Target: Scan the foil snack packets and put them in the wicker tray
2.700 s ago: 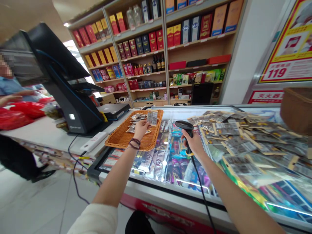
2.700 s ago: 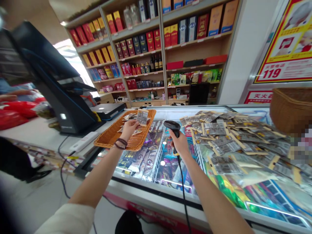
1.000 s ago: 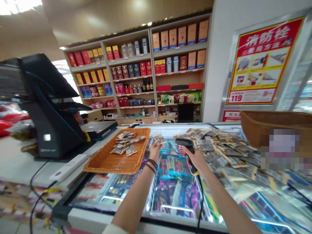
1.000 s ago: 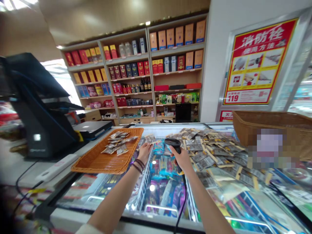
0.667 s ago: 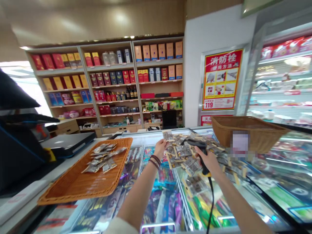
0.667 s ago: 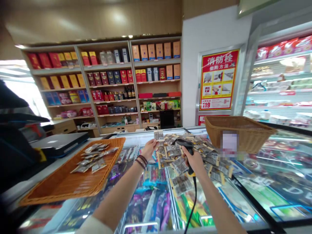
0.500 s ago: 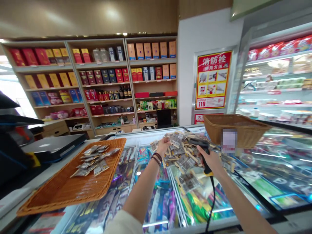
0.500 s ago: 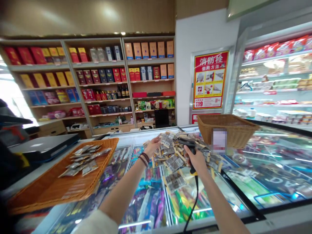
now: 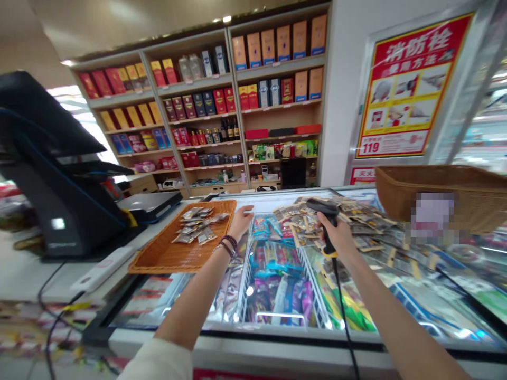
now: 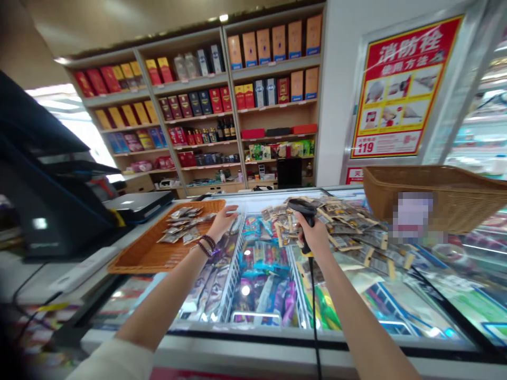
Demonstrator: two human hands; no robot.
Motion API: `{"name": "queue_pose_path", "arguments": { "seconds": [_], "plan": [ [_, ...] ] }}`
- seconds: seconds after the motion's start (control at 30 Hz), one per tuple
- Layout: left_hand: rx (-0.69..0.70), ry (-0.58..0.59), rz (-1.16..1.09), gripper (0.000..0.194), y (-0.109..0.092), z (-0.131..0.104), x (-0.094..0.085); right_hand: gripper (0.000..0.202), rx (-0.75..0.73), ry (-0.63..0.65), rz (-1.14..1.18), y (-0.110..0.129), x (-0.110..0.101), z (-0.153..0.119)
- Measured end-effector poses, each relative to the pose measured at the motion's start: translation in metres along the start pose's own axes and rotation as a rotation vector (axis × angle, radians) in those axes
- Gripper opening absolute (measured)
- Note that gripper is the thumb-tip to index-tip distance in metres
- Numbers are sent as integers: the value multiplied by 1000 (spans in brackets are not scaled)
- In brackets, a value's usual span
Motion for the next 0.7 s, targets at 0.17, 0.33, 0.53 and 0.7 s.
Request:
{"name": "queue_pose_path", "arguments": {
  "seconds": [0.17, 0.33, 0.53, 0.7],
  "plan": [
    [-33, -42, 466, 38, 21, -12, -119, 60, -25, 174, -2, -6, 77, -14],
    [-123, 112, 861, 44, 44, -34, -174, 65, -36, 289, -38, -23, 138, -39],
    [-106, 342, 891, 36, 63, -47, -161, 65, -50, 438, -171, -37, 162, -63],
    [15, 558, 819, 37, 65, -46, -156, 64, -44, 444, -161, -35, 158, -66]
  ]
}}
Point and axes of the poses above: each hand's wrist, its own z-axis towards the middle knuckle, its own x-axis out of the palm, y = z × x, the point moved 2 cm from there along z, towards the middle knuckle, and after that the axes turned 8 degrees about x, right-handed, at the moved point
